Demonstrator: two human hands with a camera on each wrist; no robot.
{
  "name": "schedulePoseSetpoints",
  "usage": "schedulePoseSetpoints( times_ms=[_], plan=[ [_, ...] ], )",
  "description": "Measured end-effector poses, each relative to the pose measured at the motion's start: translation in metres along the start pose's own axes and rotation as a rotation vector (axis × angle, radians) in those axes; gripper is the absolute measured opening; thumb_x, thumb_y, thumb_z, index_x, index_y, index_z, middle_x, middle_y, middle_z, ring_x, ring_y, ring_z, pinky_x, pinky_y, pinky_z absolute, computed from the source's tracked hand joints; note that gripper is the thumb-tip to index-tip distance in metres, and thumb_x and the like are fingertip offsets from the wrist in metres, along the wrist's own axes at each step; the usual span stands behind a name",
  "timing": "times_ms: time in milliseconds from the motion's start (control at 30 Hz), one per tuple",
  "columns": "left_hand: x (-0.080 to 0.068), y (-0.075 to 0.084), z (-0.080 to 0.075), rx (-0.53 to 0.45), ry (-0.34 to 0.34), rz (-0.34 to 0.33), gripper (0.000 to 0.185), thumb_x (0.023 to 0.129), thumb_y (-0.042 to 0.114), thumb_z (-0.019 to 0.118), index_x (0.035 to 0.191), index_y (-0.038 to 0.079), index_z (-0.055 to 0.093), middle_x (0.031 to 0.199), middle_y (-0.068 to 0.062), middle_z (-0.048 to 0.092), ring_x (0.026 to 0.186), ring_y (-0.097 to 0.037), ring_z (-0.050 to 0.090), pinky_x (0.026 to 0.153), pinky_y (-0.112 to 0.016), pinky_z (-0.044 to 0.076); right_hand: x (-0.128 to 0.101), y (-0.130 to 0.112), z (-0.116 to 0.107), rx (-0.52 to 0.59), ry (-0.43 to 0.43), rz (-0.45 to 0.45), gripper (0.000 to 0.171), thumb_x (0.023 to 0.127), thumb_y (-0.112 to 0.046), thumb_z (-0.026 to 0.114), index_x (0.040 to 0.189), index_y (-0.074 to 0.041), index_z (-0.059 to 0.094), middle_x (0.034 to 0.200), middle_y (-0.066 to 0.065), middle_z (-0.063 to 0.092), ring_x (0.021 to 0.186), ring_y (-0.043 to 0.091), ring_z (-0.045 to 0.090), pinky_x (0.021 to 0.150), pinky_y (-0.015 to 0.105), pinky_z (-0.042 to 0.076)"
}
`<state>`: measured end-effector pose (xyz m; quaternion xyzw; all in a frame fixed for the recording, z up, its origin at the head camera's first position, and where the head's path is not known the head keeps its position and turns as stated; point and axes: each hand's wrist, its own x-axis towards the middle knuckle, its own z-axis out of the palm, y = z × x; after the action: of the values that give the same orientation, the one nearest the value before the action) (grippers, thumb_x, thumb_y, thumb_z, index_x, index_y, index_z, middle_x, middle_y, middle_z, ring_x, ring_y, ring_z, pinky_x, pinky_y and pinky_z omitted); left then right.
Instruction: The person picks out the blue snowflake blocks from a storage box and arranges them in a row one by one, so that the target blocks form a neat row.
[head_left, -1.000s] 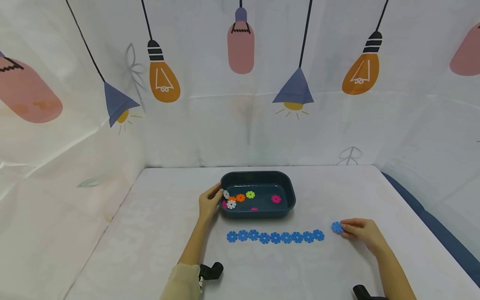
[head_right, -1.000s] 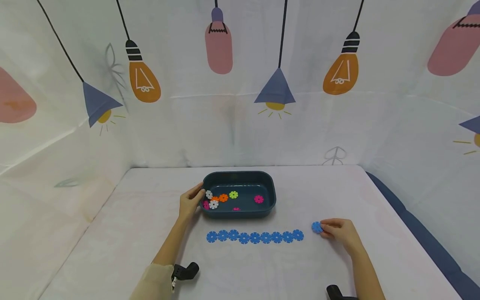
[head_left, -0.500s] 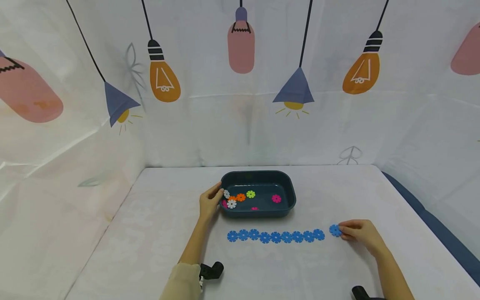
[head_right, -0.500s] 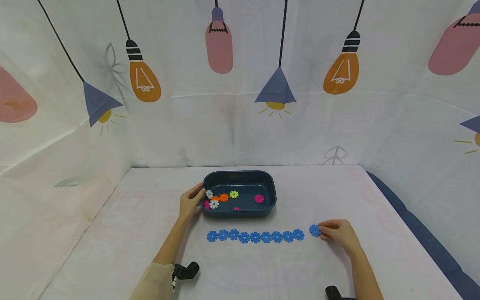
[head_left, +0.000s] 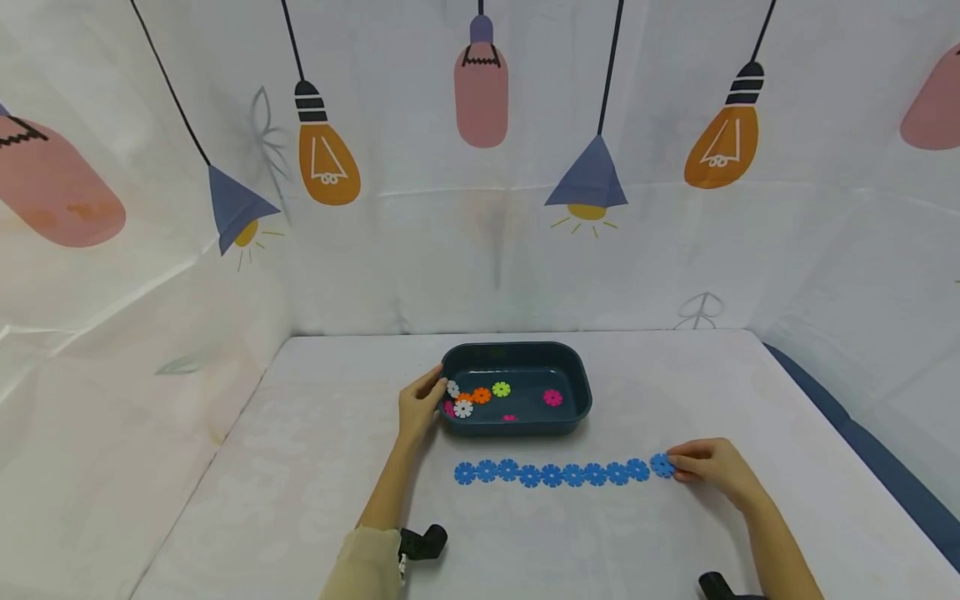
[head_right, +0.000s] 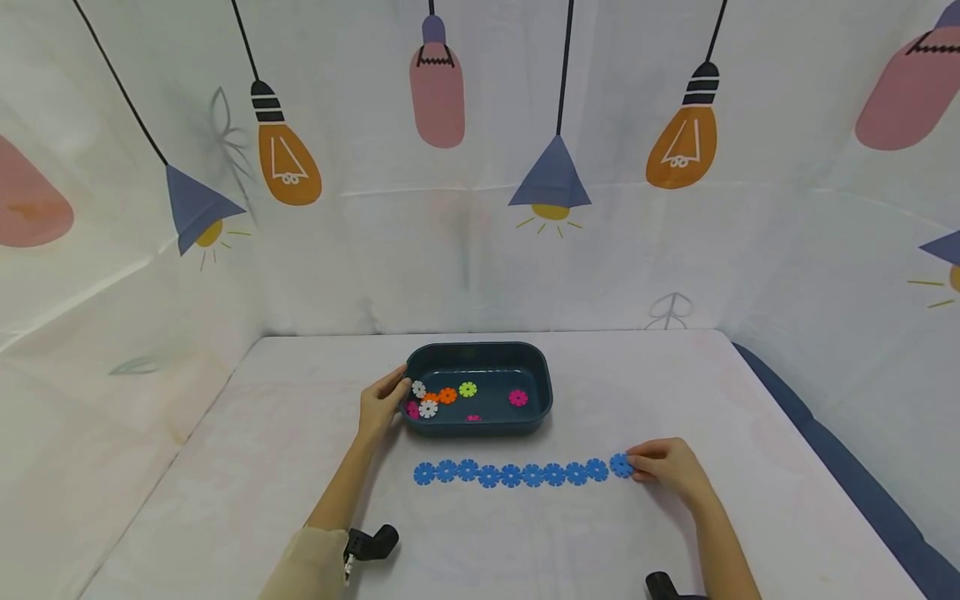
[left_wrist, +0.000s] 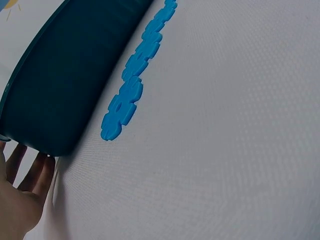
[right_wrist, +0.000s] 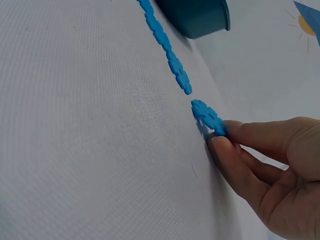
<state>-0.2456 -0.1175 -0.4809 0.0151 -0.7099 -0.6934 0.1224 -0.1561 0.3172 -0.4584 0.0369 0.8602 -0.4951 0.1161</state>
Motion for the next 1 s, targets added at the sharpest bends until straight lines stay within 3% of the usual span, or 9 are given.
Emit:
schedulePoseSetpoints(
  times_ms=[500, 1000],
  plan=[
    [0.0017, -0.0020, 0.0006, 0.005, 0.005, 0.000, 0.033, 0.084, 0.018, 0.062, 0.115, 0.009, 0.061, 0.115, -0.010, 0.059, 0.095, -0.014, 0.055, 0.069, -0.024, 0.051, -0.0026, -0.0017, 0.0021, -0.036, -0.019, -0.024, 0.032, 0.082, -0.013, 0.063, 0.099, 0.014, 0.060, 0.089, 0.016, 0.064, 0.068, 0.017, 0.061, 0.063, 0.024, 0.052],
    [0.0032, -0.0038, -0.0001, 0.016, 0.016, 0.002, 0.033, 0.084, 0.018, 0.062, 0.115, 0.008, 0.061, 0.115, -0.011, 0.059, 0.093, -0.012, 0.056, 0.067, -0.021, 0.051, -0.0064, 0.0014, 0.0029, -0.031, 0.009, 0.019, 0.032, 0.081, -0.015, 0.064, 0.099, 0.012, 0.061, 0.085, 0.011, 0.065, 0.067, 0.016, 0.062, 0.062, 0.022, 0.052]
  ],
)
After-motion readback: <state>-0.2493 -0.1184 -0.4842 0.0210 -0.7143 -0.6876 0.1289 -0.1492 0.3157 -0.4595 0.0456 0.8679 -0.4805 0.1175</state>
